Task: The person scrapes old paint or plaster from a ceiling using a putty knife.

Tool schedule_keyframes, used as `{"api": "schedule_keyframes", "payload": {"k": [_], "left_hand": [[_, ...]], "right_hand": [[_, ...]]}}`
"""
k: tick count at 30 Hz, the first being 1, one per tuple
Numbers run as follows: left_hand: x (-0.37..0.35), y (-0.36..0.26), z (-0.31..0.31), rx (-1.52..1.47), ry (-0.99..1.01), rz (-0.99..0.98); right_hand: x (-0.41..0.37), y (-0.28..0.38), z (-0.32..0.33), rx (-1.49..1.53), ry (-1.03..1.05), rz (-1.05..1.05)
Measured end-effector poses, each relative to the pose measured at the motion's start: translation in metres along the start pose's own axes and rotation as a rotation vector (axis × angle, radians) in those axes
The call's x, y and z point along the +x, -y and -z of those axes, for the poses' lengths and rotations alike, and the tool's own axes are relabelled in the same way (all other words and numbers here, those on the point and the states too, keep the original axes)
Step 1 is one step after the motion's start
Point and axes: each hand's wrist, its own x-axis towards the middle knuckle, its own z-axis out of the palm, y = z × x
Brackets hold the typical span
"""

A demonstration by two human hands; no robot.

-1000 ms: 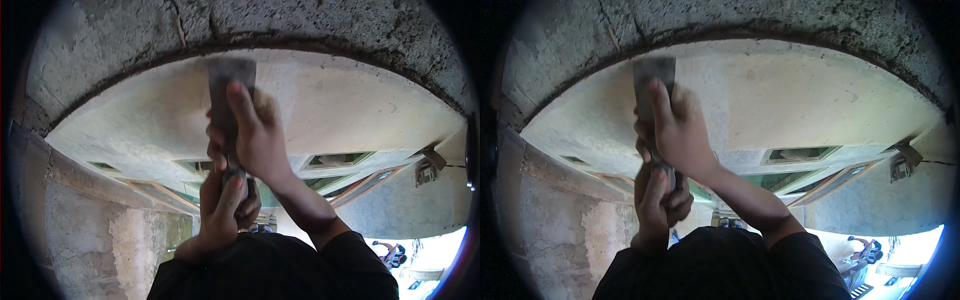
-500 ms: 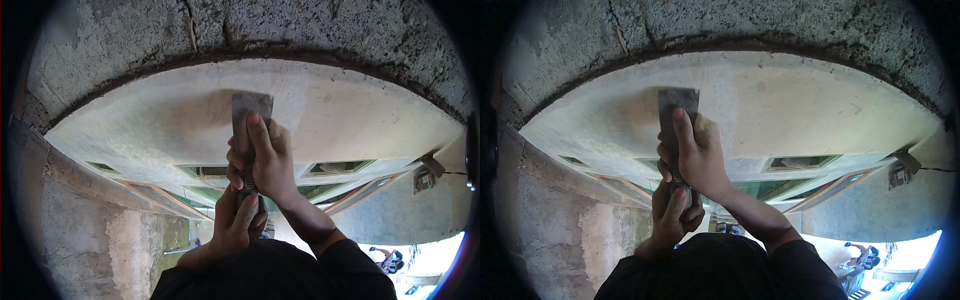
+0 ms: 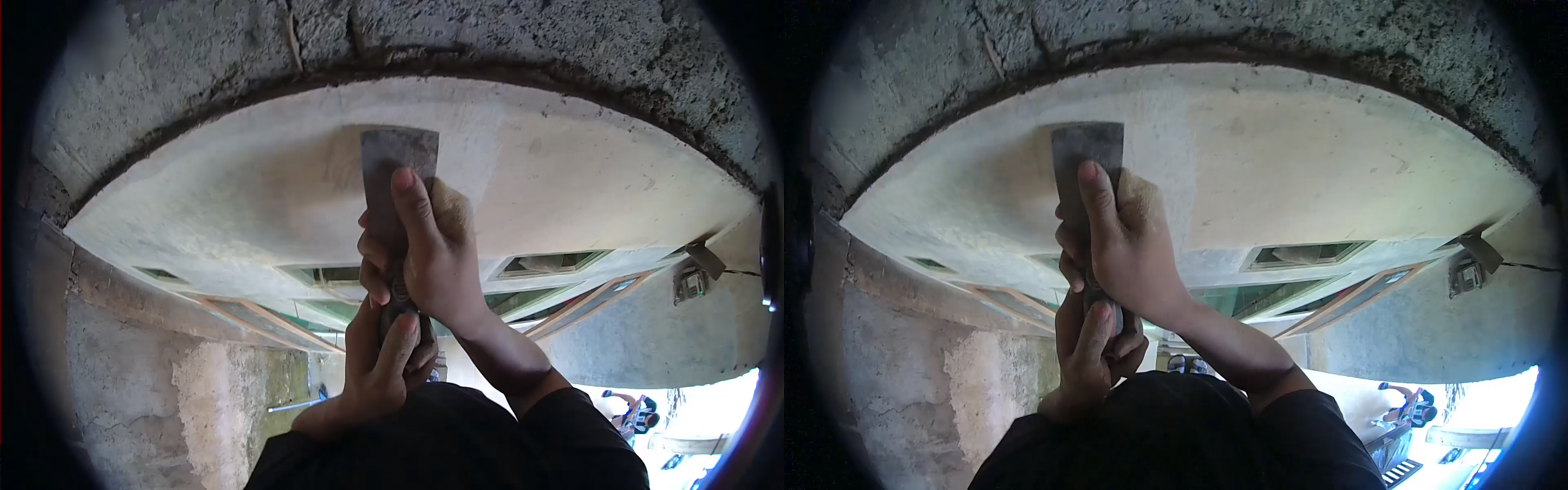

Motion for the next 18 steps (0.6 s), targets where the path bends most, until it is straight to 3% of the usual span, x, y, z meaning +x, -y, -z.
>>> {"api": "schedule_keyframes", "payload": {"k": [8,10,12,18], "left_hand": [[-0.001,-0.003,-0.005,-0.031,-0.031,0.014],[0.002,-0.012,-0.008,-0.039,-0.042,0.055],[0.008,-0.022,-0.01,-0.026,-0.021,0.029],[-0.005,-0.012,-0.013,-0.078,-0.063,0.07]], "right_hand": [[0.0,-0.001,0.004,0.029,0.02,0.0],[0.004,0.007,-0.004,0.045,-0.06,-0.014],[0.012,0.014,-0.005,0.086,0.075,0.032],[0.0,0.007,-0.001,0.029,-0.024,-0.044]]}}
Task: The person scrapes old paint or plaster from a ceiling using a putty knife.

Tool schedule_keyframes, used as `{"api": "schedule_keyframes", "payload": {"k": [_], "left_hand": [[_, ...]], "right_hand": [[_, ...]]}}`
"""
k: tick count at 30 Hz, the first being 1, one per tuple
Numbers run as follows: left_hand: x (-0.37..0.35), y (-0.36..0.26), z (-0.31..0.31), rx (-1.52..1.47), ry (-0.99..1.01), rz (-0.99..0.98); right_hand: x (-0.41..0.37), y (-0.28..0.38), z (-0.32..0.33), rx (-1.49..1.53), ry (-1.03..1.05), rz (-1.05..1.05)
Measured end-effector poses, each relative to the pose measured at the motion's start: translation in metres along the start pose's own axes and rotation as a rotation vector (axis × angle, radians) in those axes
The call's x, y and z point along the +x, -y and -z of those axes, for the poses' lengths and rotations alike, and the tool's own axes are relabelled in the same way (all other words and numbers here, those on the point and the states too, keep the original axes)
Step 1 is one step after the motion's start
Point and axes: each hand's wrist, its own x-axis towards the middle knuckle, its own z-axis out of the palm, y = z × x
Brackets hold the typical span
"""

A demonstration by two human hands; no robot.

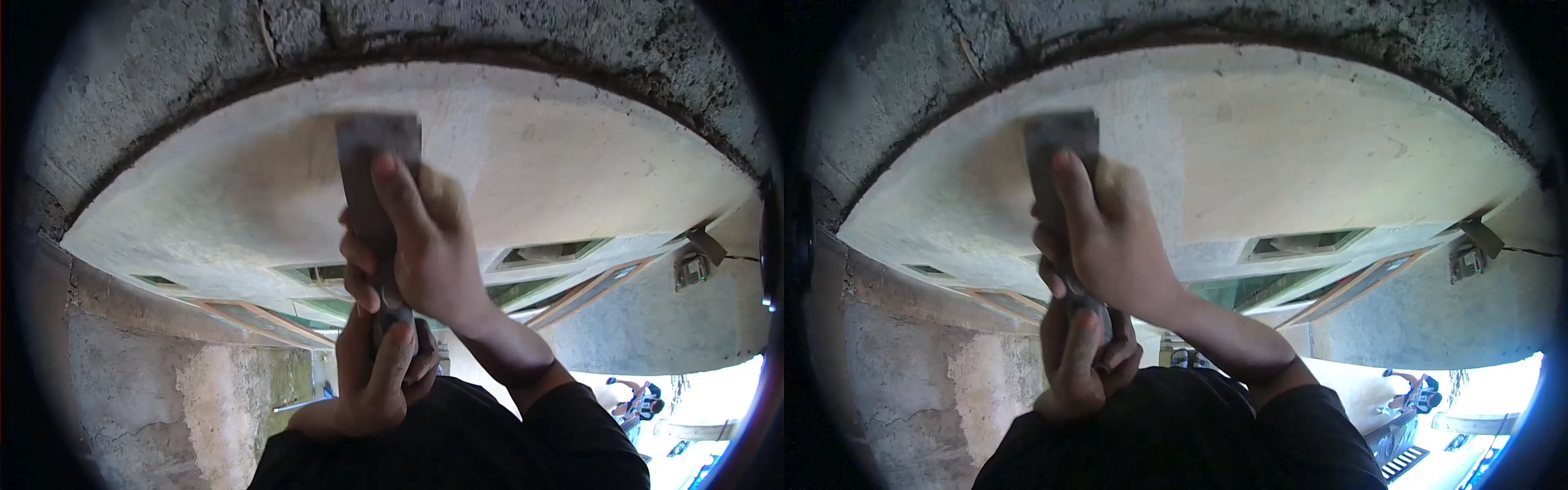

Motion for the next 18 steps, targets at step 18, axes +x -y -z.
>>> {"api": "schedule_keyframes", "payload": {"k": [18], "left_hand": [[0.007,-0.006,-0.002,-0.011,0.069,-0.055]], "right_hand": [[0.005,0.012,-0.005,-0.047,0.104,0.058]]}}
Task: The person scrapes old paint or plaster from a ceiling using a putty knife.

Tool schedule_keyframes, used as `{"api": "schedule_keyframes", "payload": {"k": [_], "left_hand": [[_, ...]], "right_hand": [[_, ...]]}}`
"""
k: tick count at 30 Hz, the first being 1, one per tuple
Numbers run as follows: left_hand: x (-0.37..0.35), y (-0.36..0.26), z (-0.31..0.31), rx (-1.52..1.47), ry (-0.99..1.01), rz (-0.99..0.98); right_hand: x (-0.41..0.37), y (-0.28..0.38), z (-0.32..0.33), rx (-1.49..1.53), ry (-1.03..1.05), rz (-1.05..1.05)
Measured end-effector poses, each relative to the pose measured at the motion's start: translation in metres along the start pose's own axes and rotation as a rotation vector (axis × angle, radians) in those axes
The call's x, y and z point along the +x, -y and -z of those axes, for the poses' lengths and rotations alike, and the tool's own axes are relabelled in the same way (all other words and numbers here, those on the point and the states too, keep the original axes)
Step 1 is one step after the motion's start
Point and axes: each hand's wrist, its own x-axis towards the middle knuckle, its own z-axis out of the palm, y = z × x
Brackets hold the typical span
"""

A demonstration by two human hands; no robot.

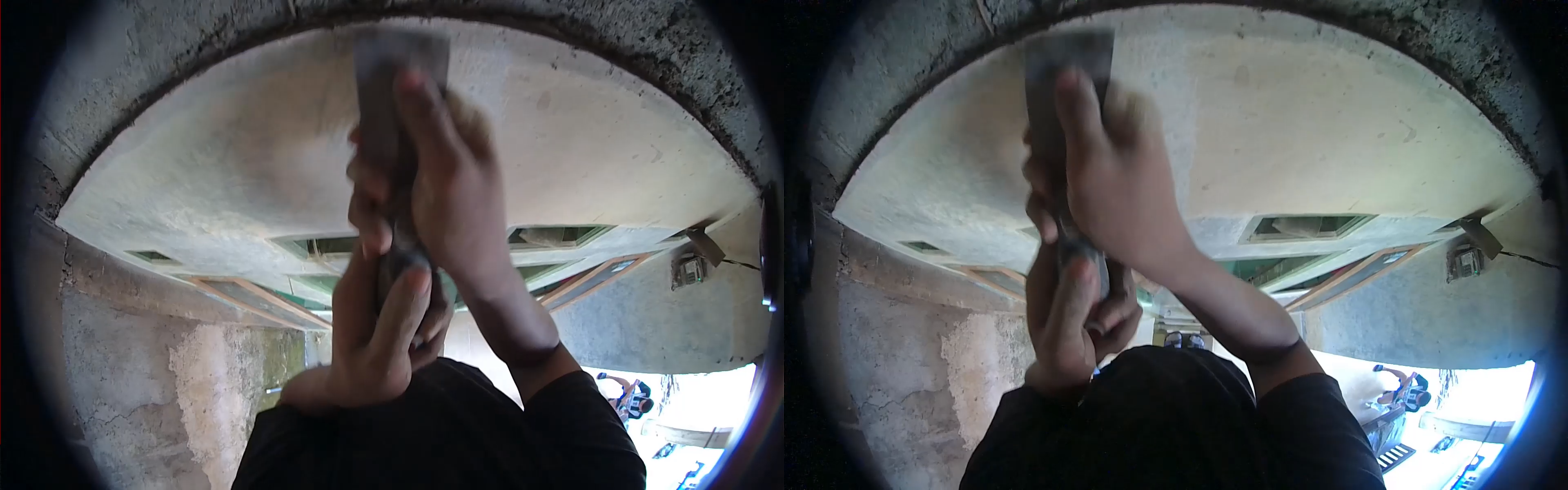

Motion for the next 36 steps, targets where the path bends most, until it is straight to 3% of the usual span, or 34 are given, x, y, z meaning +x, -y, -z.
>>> {"api": "schedule_keyframes", "payload": {"k": [1,4,10,12,14,16,17,22,25,26,27,28,30,31,33,34,36], "left_hand": [[0.005,-0.002,0.005,0.118,0.092,-0.058],[-0.007,0.005,0.002,0.06,-0.044,0.016],[0.0,-0.005,0.002,0.147,0.076,-0.023],[-0.006,0.0,0.001,0.117,-0.011,0.058],[-0.003,0.001,0.001,0.096,0.052,0.039],[0.001,-0.008,-0.015,0.166,-0.099,0.046],[0.005,-0.01,-0.011,0.196,-0.009,-0.01],[-0.016,0.015,0.026,0.094,-0.012,0.136],[-0.031,0.043,0.081,0.173,-0.086,0.295],[-0.038,0.046,0.092,0.178,-0.078,0.292],[-0.045,0.048,0.101,0.18,-0.133,0.317],[-0.051,0.05,0.109,0.183,-0.187,0.339],[-0.062,0.05,0.122,0.221,-0.179,0.306],[-0.063,0.049,0.126,0.253,-0.178,0.277],[-0.064,0.047,0.116,0.191,-0.168,0.215],[-0.063,0.045,0.111,0.124,-0.167,0.155],[-0.056,0.048,0.109,0.097,-0.065,0.15]], "right_hand": [[0.002,0.005,-0.006,0.021,-0.044,0.019],[-0.005,-0.011,-0.004,0.004,-0.094,-0.056],[-0.002,-0.001,-0.004,0.021,-0.007,0.035],[-0.008,-0.006,-0.001,-0.012,-0.061,-0.011],[-0.002,-0.001,0.001,-0.009,-0.043,0.028],[-0.002,-0.001,0.001,0.004,-0.029,0.033],[-0.001,0.003,-0.002,-0.001,-0.06,0.051],[-0.016,-0.041,0.018,0.048,-0.039,-0.112],[-0.034,-0.099,0.051,-0.155,-0.073,-0.079],[-0.04,-0.115,0.068,-0.343,-0.058,-0.093],[-0.045,-0.121,0.083,-0.531,-0.045,-0.108],[-0.051,-0.116,0.086,-0.531,-0.048,-0.098],[-0.058,-0.101,0.084,-0.805,0.058,-0.353],[-0.06,-0.097,0.081,-0.807,0.053,-0.344],[-0.063,-0.087,0.076,-1.105,0.179,0.282],[-0.059,-0.08,0.071,-1.114,0.167,0.284],[-0.037,-0.064,0.054,-0.985,0.394,0.822]]}}
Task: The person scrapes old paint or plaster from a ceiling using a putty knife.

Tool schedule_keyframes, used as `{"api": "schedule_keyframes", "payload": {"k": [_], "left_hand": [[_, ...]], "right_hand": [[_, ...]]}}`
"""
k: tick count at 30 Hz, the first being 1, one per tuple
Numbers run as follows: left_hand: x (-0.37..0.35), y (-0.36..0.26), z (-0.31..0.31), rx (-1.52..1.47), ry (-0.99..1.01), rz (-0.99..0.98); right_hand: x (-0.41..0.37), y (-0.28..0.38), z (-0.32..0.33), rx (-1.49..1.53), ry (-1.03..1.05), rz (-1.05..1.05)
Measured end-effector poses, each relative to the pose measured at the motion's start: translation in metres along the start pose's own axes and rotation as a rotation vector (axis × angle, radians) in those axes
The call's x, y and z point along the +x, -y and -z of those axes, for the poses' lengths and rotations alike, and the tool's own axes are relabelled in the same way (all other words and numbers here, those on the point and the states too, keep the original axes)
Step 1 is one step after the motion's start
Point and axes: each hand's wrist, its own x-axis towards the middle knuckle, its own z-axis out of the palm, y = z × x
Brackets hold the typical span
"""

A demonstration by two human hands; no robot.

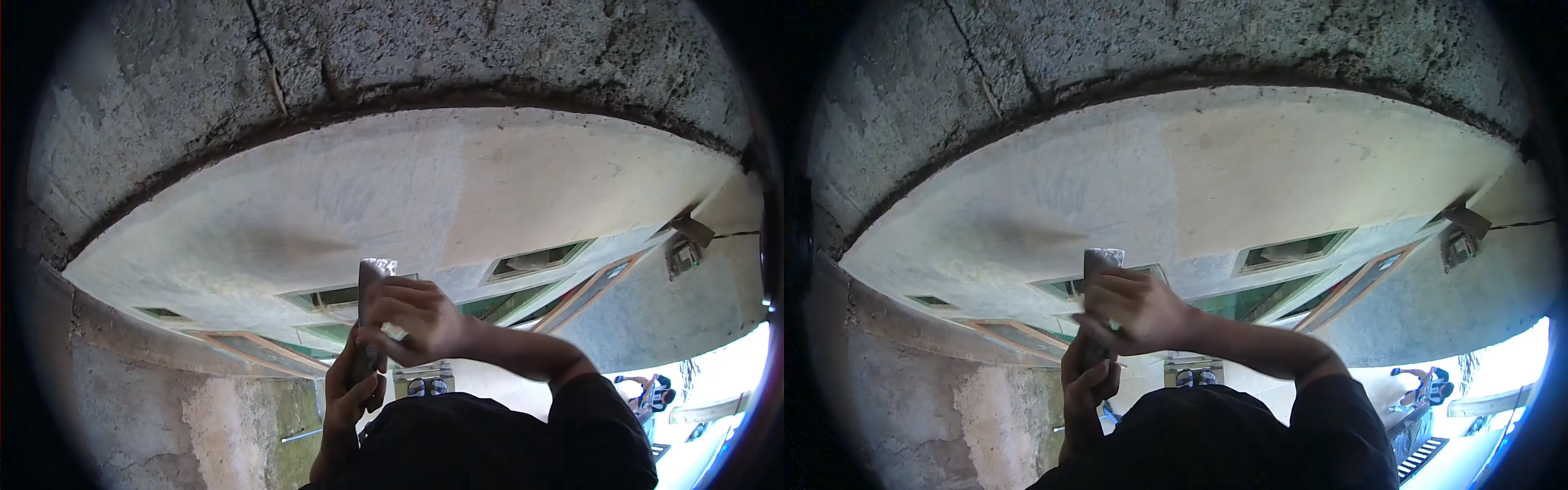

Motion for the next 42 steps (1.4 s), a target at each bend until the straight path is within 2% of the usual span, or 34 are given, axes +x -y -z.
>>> {"api": "schedule_keyframes", "payload": {"k": [2,3,4,6,8,10,12,14,16,20,21,25,28,33,35,36,38,42], "left_hand": [[0.011,0.011,-0.008,0.027,0.044,-0.195],[0.018,0.012,-0.012,-0.099,0.093,-0.192],[0.024,0.01,-0.019,-0.101,0.097,-0.193],[0.035,0.0,-0.031,-0.171,0.091,-0.23],[0.045,0.0,-0.033,-0.196,0.114,-0.222],[0.058,0.008,-0.034,-0.19,0.168,-0.396],[0.056,0.006,-0.042,-0.167,0.15,-0.4],[0.058,0.001,-0.054,-0.324,0.274,-0.485],[0.052,-0.001,-0.059,-0.378,0.227,-0.467],[0.049,0.002,-0.053,-0.369,0.134,-0.373],[0.045,-0.004,-0.066,-0.418,0.048,-0.385],[0.045,0.012,-0.067,-0.492,0.148,-0.449],[0.042,0.009,-0.07,-0.566,0.09,-0.441],[0.041,0.006,-0.068,-0.385,0.043,-0.374],[0.049,0.019,-0.052,-0.441,0.2,-0.408],[0.048,0.011,-0.058,-0.444,0.201,-0.406],[0.038,-0.006,-0.072,-0.353,0.074,-0.39],[0.051,0.017,-0.054,-0.322,0.134,-0.442]], "right_hand": [[0.031,-0.006,-0.003,-0.114,0.005,0.226],[0.043,-0.01,-0.004,-0.184,0.049,0.305],[0.05,-0.013,-0.001,-0.188,0.052,0.305],[0.06,-0.02,0.004,-0.361,0.45,0.306],[0.065,-0.025,0.008,-0.418,0.502,0.314],[0.07,-0.025,0.015,-0.517,0.579,0.338],[0.077,-0.023,0.021,-0.481,0.521,0.346],[0.076,-0.023,0.021,-0.442,0.461,0.353],[0.074,-0.025,0.019,-0.417,0.377,0.338],[0.076,-0.023,0.021,-0.424,0.394,0.331],[0.078,-0.022,0.023,-0.395,0.408,0.32],[0.07,-0.026,0.02,-0.354,0.405,0.306],[0.075,-0.024,0.022,-0.382,0.477,0.309],[0.073,-0.024,0.021,-0.413,0.483,0.306],[0.075,-0.025,0.022,-0.485,0.499,0.333],[0.078,-0.022,0.024,-0.455,0.509,0.313],[0.077,-0.021,0.023,-0.418,0.522,0.28],[0.075,-0.022,0.022,-0.506,0.525,0.312]]}}
